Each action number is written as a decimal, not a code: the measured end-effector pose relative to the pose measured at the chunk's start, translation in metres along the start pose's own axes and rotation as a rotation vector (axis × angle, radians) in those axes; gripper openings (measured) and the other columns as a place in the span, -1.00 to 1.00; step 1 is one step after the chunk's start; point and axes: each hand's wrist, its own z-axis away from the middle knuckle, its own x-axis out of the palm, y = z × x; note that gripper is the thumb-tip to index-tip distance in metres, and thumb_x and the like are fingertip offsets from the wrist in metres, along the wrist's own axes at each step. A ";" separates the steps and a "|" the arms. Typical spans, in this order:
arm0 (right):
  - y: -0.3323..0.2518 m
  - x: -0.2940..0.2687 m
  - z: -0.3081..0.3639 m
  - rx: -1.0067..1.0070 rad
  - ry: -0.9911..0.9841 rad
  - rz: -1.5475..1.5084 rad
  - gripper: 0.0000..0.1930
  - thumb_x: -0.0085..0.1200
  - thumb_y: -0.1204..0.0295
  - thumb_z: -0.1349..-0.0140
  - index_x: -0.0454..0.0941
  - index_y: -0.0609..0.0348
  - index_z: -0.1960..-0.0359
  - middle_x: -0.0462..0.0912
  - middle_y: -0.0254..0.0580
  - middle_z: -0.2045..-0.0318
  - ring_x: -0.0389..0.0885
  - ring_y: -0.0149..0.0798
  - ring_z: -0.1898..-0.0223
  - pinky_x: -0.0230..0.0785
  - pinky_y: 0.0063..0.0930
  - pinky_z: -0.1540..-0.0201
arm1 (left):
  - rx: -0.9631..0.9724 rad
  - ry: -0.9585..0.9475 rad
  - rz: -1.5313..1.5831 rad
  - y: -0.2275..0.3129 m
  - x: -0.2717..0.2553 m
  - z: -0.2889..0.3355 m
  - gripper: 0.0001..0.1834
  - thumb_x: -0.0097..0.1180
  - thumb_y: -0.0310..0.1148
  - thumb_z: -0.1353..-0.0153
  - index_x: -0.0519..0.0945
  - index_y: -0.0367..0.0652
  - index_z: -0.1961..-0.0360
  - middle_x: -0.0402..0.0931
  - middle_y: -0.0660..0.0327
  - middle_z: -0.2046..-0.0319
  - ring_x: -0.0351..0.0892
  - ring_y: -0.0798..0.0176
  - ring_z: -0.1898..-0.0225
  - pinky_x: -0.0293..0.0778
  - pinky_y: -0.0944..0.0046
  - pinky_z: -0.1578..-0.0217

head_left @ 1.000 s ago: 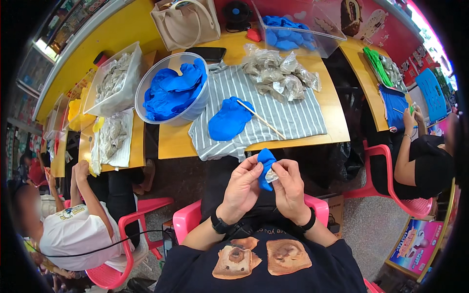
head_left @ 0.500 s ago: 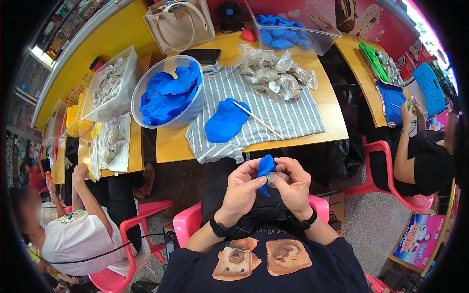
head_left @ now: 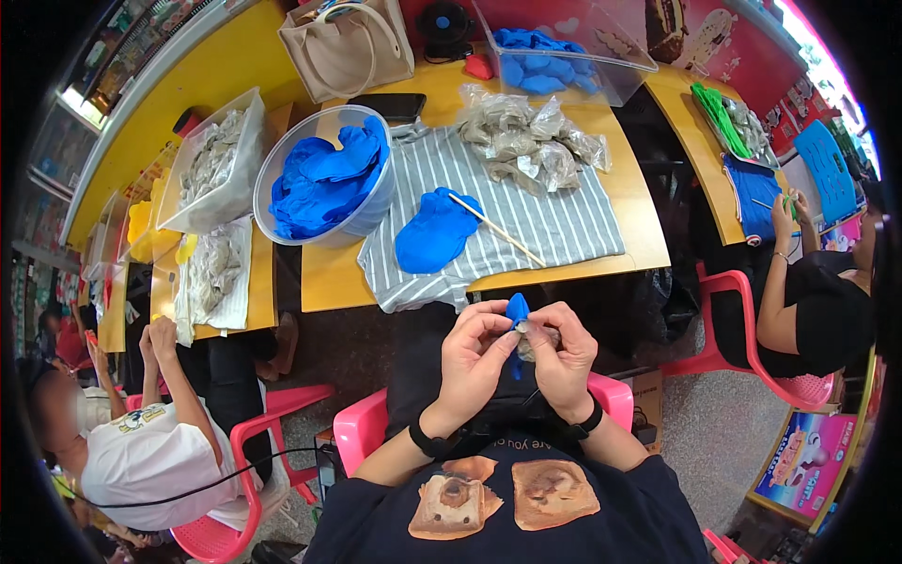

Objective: The person sits at a table and repeatedly stuffs small beige packets into blue balloons. They use a wooden stick to push the contents inside, then tie off the balloon. The process is repeated for multiple balloons throughout the clip.

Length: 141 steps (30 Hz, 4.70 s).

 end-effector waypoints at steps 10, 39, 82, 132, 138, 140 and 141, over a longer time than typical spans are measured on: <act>-0.014 -0.013 -0.007 -0.236 -0.221 0.344 -0.82 0.17 0.77 0.01 0.55 0.29 0.36 0.49 -0.10 0.34 0.57 -0.27 0.44 0.40 -0.50 0.44 | -0.265 -0.013 0.473 -0.004 -0.007 -0.005 -0.95 0.17 -0.63 -0.17 0.65 -0.31 0.37 0.39 0.15 -0.06 0.43 0.35 0.00 0.37 0.37 -0.02; -0.001 -0.007 -0.011 -0.067 -0.039 0.237 -0.83 0.16 0.64 0.03 0.52 0.29 0.35 0.50 -0.10 0.38 0.53 -0.21 0.41 0.37 -0.40 0.36 | -0.218 0.008 0.435 -0.015 -0.012 -0.002 -0.82 0.12 -0.62 -0.24 0.57 -0.30 0.13 0.58 0.24 0.21 0.54 0.41 0.19 0.42 0.43 0.12; -0.002 -0.001 0.002 -0.148 0.003 0.167 -0.79 0.09 0.79 -0.08 0.50 0.26 0.29 0.51 -0.23 0.40 0.46 -0.44 0.47 0.31 -0.61 0.40 | -0.377 -0.176 0.397 -0.011 -0.007 -0.013 -0.50 -0.13 -0.57 -0.29 0.29 -0.27 -0.29 0.40 0.05 -0.16 0.51 0.36 -0.03 0.43 0.35 -0.04; -0.001 -0.006 -0.012 0.072 -0.252 -0.305 -0.96 0.03 0.61 -0.22 0.52 0.24 0.36 0.26 0.02 -0.33 0.29 -0.16 -0.29 0.08 -0.31 -0.30 | -0.071 -0.061 0.308 0.001 -0.006 -0.009 -0.79 0.15 -0.65 -0.20 0.50 -0.29 0.14 0.53 0.24 0.22 0.52 0.42 0.21 0.47 0.41 0.17; 0.006 0.001 -0.005 -0.080 -0.171 -0.173 -0.99 0.06 0.59 -0.17 0.49 0.25 0.38 0.31 0.11 -0.28 0.29 0.02 -0.25 0.10 -0.22 -0.29 | 0.300 -0.013 -0.302 0.006 -0.001 -0.009 -0.80 0.14 -0.76 -0.08 0.56 -0.30 0.28 0.50 0.23 0.29 0.47 0.45 0.30 0.39 0.48 0.31; 0.007 0.003 -0.004 -0.039 -0.144 -0.213 -0.98 0.06 0.59 -0.17 0.48 0.25 0.38 0.32 0.10 -0.27 0.30 0.02 -0.24 0.10 -0.22 -0.29 | 0.334 -0.062 -0.381 0.010 -0.004 -0.010 -0.80 0.15 -0.77 -0.05 0.57 -0.31 0.29 0.50 0.22 0.30 0.45 0.45 0.33 0.37 0.48 0.33; 0.008 0.004 -0.003 -0.019 -0.132 -0.234 -0.98 0.06 0.60 -0.17 0.48 0.25 0.39 0.33 0.10 -0.26 0.30 0.02 -0.23 0.10 -0.22 -0.29 | 0.352 -0.085 -0.420 0.012 -0.005 -0.010 -0.79 0.16 -0.77 -0.04 0.58 -0.31 0.30 0.49 0.21 0.31 0.43 0.46 0.34 0.36 0.48 0.35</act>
